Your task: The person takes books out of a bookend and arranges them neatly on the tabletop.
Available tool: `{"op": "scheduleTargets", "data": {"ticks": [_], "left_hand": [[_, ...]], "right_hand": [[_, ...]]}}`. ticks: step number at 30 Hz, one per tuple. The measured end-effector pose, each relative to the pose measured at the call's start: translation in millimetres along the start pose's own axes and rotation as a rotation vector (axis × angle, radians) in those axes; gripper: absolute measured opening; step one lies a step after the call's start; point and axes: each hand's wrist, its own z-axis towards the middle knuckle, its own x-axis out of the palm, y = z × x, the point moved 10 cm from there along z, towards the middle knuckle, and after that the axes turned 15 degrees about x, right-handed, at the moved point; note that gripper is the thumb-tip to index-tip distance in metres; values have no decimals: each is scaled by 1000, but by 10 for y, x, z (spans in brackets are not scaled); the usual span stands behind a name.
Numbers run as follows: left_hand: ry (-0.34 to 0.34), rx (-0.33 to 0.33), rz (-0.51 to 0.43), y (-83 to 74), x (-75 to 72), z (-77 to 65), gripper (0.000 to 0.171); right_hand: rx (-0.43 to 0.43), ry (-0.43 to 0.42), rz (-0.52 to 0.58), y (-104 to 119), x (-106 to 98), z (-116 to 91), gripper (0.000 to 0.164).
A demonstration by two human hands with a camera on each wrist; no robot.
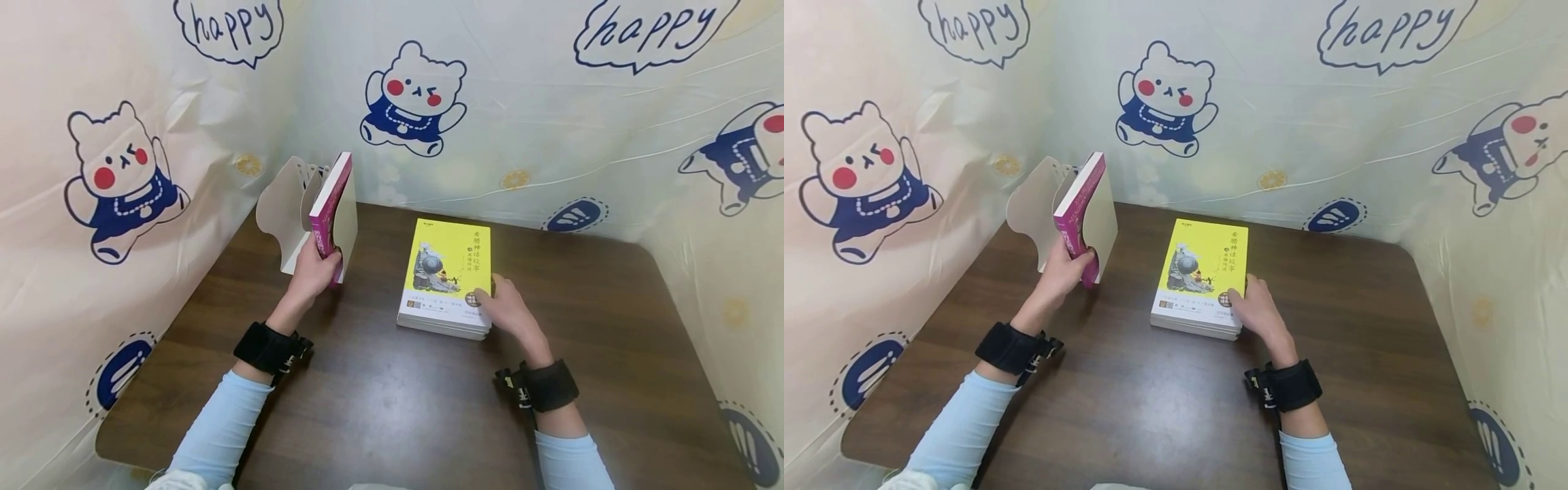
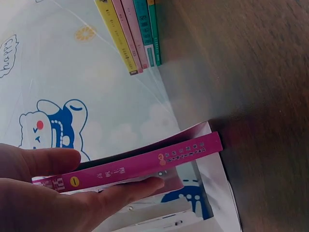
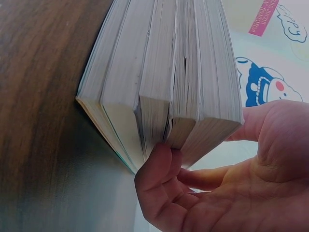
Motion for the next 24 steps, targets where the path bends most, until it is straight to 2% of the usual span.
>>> {"op": "scheduleTargets", "data": {"ticks": [14, 24], "left_hand": [[6, -43, -87, 63, 60, 55, 65], [31, -21, -89, 44, 71, 1, 65]], "right_hand": [[4, -3, 2, -10, 5, 3, 58], [-10, -3, 3, 13, 2, -7, 56]]}}
